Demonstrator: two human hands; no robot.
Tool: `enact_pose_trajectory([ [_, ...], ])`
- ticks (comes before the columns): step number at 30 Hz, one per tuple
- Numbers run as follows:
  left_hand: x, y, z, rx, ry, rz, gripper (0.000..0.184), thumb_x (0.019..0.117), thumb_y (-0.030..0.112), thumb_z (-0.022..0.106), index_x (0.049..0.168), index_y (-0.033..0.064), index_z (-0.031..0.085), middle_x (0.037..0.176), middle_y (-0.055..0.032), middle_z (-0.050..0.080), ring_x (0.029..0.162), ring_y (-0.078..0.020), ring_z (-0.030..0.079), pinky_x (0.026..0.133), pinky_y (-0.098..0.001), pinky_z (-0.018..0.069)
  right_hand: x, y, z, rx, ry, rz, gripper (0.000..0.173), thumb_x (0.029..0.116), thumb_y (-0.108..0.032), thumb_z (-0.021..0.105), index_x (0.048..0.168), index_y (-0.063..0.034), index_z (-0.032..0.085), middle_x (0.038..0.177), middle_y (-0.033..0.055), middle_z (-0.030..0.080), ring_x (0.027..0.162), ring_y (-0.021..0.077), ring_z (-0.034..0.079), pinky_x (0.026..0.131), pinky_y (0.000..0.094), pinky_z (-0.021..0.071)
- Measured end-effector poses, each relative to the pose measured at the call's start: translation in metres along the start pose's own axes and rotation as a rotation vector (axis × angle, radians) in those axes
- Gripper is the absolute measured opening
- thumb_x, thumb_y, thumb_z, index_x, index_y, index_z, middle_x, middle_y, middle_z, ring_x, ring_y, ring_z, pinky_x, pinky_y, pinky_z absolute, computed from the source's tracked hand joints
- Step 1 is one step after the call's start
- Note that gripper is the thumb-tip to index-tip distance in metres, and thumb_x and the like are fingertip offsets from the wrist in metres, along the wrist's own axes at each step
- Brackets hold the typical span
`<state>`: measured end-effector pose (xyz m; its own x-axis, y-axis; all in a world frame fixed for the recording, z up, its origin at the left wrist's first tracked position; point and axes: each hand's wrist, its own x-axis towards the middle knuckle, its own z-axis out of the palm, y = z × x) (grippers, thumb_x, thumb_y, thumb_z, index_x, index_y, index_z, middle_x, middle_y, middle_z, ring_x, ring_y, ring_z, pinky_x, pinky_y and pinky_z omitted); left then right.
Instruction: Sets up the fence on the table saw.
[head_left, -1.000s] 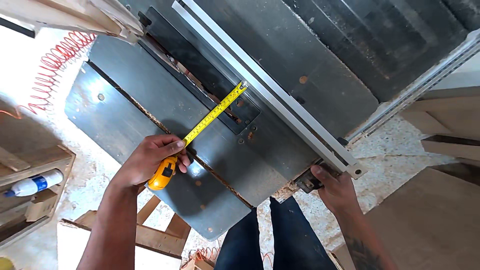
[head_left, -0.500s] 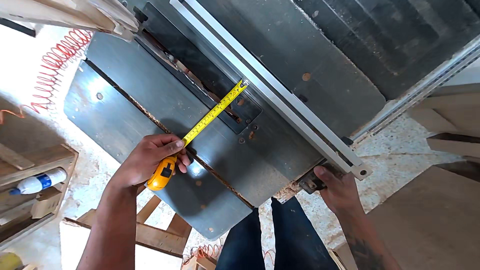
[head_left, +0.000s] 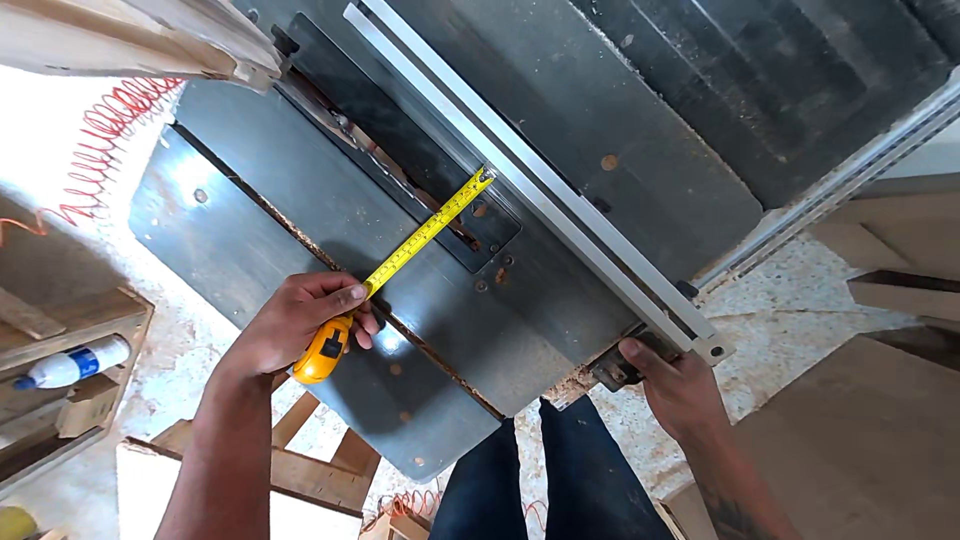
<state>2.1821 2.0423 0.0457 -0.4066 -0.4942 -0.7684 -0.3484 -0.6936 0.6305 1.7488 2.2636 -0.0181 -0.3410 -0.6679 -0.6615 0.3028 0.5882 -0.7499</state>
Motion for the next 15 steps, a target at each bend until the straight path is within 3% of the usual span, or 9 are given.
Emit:
enact_pose_trajectory([
  [15, -0.0002, 0.0013, -0.0004, -0.01, -0.021, 0.007, 0.028, 0.1075, 0.017, 0.048, 0.105, -0.0018, 0.069, 0.093, -0.0264, 0.073, 0.074, -0.0359, 0.075, 0.056, -0.0403, 0.0639, -0.0004, -0.0013, -0.0029, -0.063, -0.001, 0.036, 0.061, 0.072, -0.037, 0.093, 0.121, -0.011, 0.067, 0.106, 0.0099, 0.074, 0.094, 0.0224, 0.073, 0.085, 0.0416, 0.0634],
])
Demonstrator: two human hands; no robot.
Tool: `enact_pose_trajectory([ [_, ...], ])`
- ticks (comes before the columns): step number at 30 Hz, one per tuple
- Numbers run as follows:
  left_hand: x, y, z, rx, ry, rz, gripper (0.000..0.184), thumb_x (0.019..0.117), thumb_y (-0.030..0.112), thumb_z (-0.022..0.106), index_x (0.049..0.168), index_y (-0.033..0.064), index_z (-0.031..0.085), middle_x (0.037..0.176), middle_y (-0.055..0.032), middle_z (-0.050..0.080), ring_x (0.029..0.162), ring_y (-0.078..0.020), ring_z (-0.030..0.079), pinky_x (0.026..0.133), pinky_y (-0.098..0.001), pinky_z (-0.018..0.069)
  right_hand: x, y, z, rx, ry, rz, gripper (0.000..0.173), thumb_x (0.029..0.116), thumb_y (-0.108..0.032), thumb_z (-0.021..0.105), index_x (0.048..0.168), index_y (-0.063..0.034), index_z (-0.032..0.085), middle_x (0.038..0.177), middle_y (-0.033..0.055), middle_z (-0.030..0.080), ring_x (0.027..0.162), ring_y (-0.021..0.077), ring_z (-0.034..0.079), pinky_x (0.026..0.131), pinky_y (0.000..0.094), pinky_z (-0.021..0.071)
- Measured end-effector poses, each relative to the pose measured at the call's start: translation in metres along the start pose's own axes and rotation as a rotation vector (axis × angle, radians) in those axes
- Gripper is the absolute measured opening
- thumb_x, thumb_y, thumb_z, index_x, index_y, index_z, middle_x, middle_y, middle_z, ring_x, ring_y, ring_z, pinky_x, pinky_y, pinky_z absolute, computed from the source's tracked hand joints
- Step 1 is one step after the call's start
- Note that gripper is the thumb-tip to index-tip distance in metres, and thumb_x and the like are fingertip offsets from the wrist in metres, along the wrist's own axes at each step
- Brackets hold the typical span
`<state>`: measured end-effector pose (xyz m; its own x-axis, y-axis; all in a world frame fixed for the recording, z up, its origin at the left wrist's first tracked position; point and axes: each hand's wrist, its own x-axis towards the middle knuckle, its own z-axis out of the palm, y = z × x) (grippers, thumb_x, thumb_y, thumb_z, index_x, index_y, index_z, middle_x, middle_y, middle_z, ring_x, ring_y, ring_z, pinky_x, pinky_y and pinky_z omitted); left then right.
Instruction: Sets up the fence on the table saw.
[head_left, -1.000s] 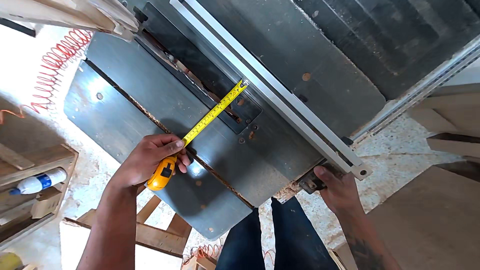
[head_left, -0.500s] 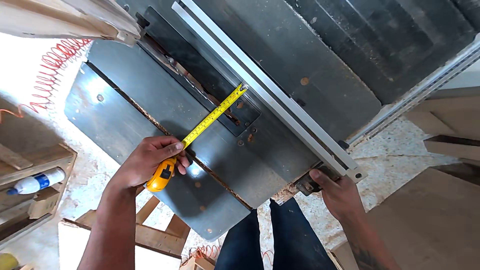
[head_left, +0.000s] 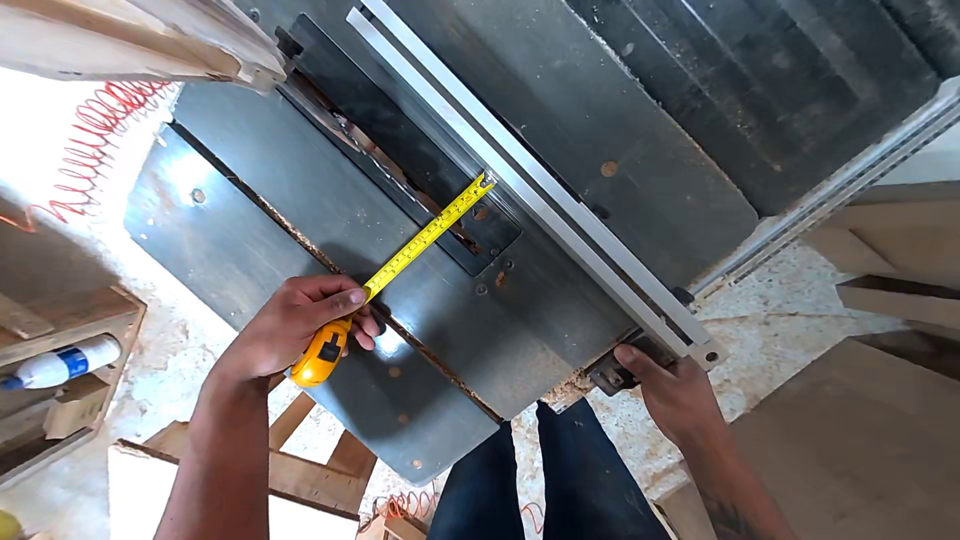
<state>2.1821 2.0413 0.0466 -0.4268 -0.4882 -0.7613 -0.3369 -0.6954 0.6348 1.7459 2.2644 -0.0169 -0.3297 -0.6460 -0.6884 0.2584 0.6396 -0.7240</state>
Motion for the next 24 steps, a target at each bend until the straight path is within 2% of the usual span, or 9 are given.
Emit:
enact_pose_trajectory([
  [7, 0.001, -0.001, -0.001, -0.002, -0.015, 0.018, 0.029, 0.1079, 0.019, 0.048, 0.105, -0.0017, 0.068, 0.093, -0.0262, 0.073, 0.073, -0.0354, 0.075, 0.056, -0.04, 0.0639, 0.003, 0.005, 0.004, 0.053, 0.025, -0.029, 0.067, 0.0684, -0.041, 0.095, 0.122, -0.0129, 0.066, 0.104, 0.0082, 0.074, 0.092, 0.0212, 0.073, 0.083, 0.0416, 0.0637],
  [18, 0.0, -0.002, 0.001, -0.002, 0.023, 0.004, 0.029, 0.1077, 0.018, 0.048, 0.106, -0.0021, 0.069, 0.092, -0.0261, 0.073, 0.071, -0.0345, 0.074, 0.053, -0.0389, 0.0628, -0.001, 0.002, 0.005, 0.047, 0.058, -0.039, 0.066, 0.0698, -0.038, 0.095, 0.123, -0.0123, 0.066, 0.107, 0.0087, 0.073, 0.095, 0.0211, 0.073, 0.086, 0.0414, 0.0632],
  [24, 0.0, -0.002, 0.002, -0.015, 0.021, 0.002, 0.028, 0.1077, 0.017, 0.048, 0.105, -0.0022, 0.069, 0.092, -0.0264, 0.073, 0.071, -0.0354, 0.074, 0.054, -0.0398, 0.0635, 0.006, 0.018, 0.008, 0.158, 0.028, -0.163, 0.064, 0.0728, -0.038, 0.093, 0.125, -0.0162, 0.064, 0.108, 0.005, 0.072, 0.096, 0.0177, 0.072, 0.085, 0.04, 0.0629],
])
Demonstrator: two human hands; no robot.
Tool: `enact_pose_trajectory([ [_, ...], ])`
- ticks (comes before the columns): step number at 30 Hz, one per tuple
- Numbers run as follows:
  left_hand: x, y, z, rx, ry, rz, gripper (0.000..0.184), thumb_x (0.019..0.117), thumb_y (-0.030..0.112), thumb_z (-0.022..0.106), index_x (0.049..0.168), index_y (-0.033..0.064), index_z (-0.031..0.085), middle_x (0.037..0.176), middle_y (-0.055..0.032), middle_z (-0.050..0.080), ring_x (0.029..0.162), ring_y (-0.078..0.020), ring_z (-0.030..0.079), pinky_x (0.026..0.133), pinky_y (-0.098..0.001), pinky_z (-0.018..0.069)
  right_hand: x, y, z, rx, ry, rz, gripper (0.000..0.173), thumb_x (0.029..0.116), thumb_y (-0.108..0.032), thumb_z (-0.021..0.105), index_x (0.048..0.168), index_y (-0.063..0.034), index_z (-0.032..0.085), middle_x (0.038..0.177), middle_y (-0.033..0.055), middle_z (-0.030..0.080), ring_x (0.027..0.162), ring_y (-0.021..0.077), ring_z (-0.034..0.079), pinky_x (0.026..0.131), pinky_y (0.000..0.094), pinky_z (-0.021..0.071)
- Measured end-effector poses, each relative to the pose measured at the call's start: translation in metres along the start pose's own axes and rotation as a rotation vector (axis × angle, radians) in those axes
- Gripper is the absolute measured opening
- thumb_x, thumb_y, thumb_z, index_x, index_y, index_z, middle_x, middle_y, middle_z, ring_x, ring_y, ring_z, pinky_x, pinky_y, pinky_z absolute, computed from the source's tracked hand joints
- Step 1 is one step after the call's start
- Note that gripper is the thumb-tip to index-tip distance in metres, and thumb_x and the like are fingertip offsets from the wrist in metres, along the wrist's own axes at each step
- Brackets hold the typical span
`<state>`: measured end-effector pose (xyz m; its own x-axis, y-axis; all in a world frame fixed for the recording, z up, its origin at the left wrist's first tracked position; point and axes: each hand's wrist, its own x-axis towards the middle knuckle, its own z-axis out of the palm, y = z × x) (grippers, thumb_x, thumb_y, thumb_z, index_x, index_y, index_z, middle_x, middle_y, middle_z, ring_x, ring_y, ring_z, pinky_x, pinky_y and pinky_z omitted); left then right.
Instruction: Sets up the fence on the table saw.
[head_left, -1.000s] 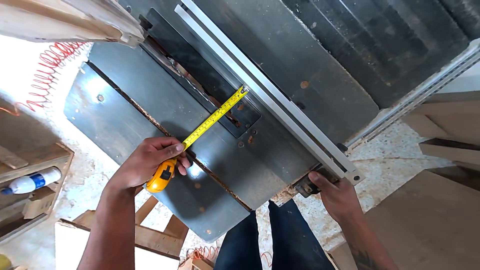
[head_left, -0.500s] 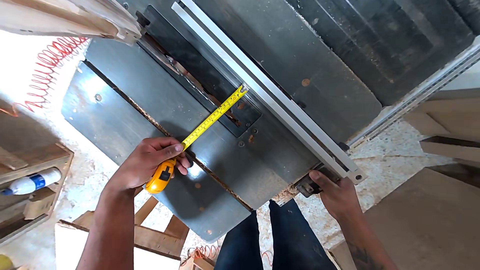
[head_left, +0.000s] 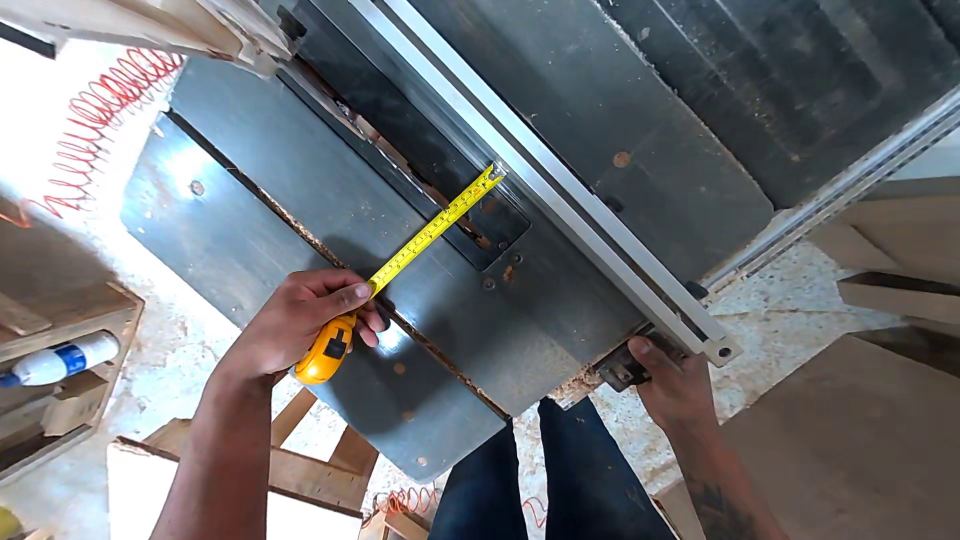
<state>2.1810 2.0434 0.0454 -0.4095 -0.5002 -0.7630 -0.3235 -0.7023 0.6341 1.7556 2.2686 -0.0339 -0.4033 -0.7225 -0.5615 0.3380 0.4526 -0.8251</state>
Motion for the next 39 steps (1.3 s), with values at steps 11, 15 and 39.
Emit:
enact_pose_trajectory([
  [11, 0.0, 0.002, -0.001, 0.015, -0.013, 0.01, 0.028, 0.1079, 0.017, 0.048, 0.104, -0.0017, 0.069, 0.092, -0.0256, 0.074, 0.072, -0.0359, 0.075, 0.054, -0.0401, 0.0635, -0.002, -0.01, 0.0, -0.065, 0.059, 0.099, 0.069, 0.0682, -0.04, 0.096, 0.124, -0.0124, 0.065, 0.107, 0.0074, 0.073, 0.095, 0.0202, 0.073, 0.085, 0.0415, 0.0635],
  [15, 0.001, 0.002, -0.001, 0.007, -0.01, 0.013, 0.029, 0.1081, 0.017, 0.048, 0.104, -0.0025, 0.069, 0.092, -0.0257, 0.073, 0.072, -0.0362, 0.074, 0.055, -0.0406, 0.064, -0.001, -0.014, -0.001, -0.095, 0.054, 0.108, 0.067, 0.0698, -0.039, 0.095, 0.124, -0.0128, 0.065, 0.108, 0.0077, 0.073, 0.096, 0.0204, 0.072, 0.086, 0.0418, 0.0632],
  [39, 0.003, 0.003, -0.008, 0.033, -0.06, 0.0, 0.029, 0.1078, 0.019, 0.049, 0.104, -0.0022, 0.069, 0.093, -0.0257, 0.074, 0.072, -0.0342, 0.075, 0.056, -0.0397, 0.0643, 0.015, 0.034, -0.008, 0.409, -0.225, -0.056, 0.04, 0.0834, -0.028, 0.084, 0.119, -0.0168, 0.069, 0.108, 0.0042, 0.074, 0.096, 0.0159, 0.073, 0.084, 0.0398, 0.063],
])
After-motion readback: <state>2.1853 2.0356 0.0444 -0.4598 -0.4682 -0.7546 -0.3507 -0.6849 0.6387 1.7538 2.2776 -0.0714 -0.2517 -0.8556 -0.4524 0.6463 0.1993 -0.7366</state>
